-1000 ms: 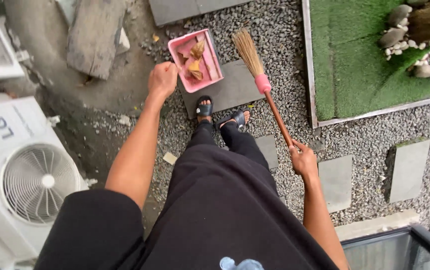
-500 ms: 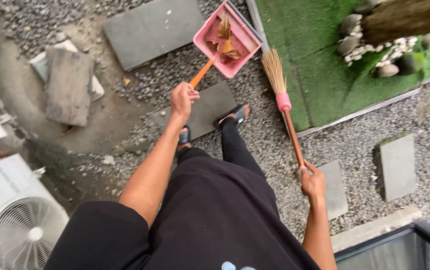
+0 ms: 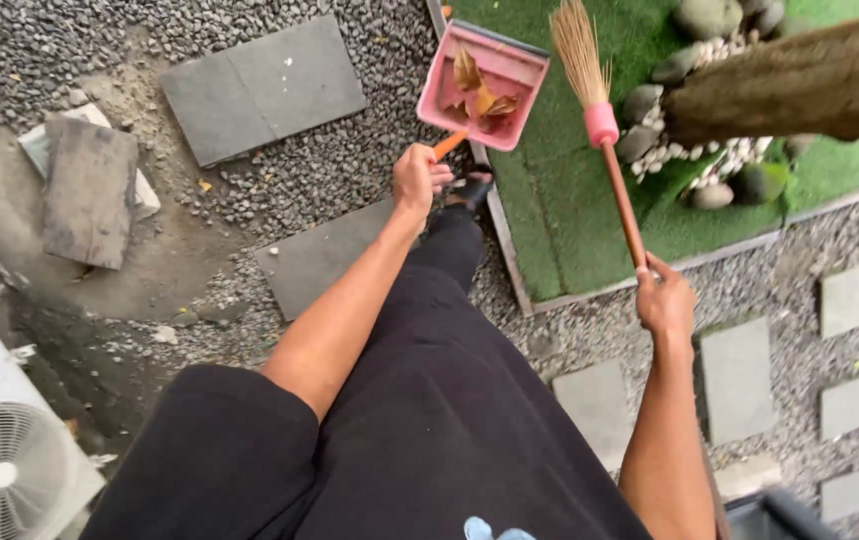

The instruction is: Sweeping dry leaves from a gravel and stone path into a handheld dustpan using a small broom.

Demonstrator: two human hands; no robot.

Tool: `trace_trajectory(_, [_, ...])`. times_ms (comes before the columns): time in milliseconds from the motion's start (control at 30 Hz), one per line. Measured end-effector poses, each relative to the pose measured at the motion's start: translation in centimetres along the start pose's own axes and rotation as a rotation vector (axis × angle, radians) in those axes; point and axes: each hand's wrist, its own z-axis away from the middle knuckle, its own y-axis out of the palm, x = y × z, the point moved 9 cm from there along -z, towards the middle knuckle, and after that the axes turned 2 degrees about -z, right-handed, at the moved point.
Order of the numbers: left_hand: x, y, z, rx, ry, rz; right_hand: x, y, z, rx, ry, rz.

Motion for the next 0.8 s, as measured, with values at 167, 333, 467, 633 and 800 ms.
trace_trajectory(167, [0.9, 7.9, -3.8, -0.059, -0.037, -0.002, -0.1, -5.1, -14.3, -0.017, -0.067, 0.051])
trace_trajectory(333, [-2.0, 14.5, -2.4, -0.106, -0.097, -0.137, 4.5, -12.0, -25.1, 0.072, -0.170, 0.132])
trace_trajectory(467, [-4.3, 18.8, -2.7, -0.123, -0.097, -0.156, 10.1, -16.8, -30.2, 0.101, -0.193, 0.172])
trace_trajectory(633, [-6.3, 22.9, -2.3, -0.177, -0.180, -0.105, 17.8, -19.6, -36.0, 0.180, -0.276, 0.264])
trace_trajectory(800, [-0.8, 28.0, -6.5, -0.337, -0.262, 0.044, 24.1, -18.5, -47.8, 0.210, -0.559, 0.474])
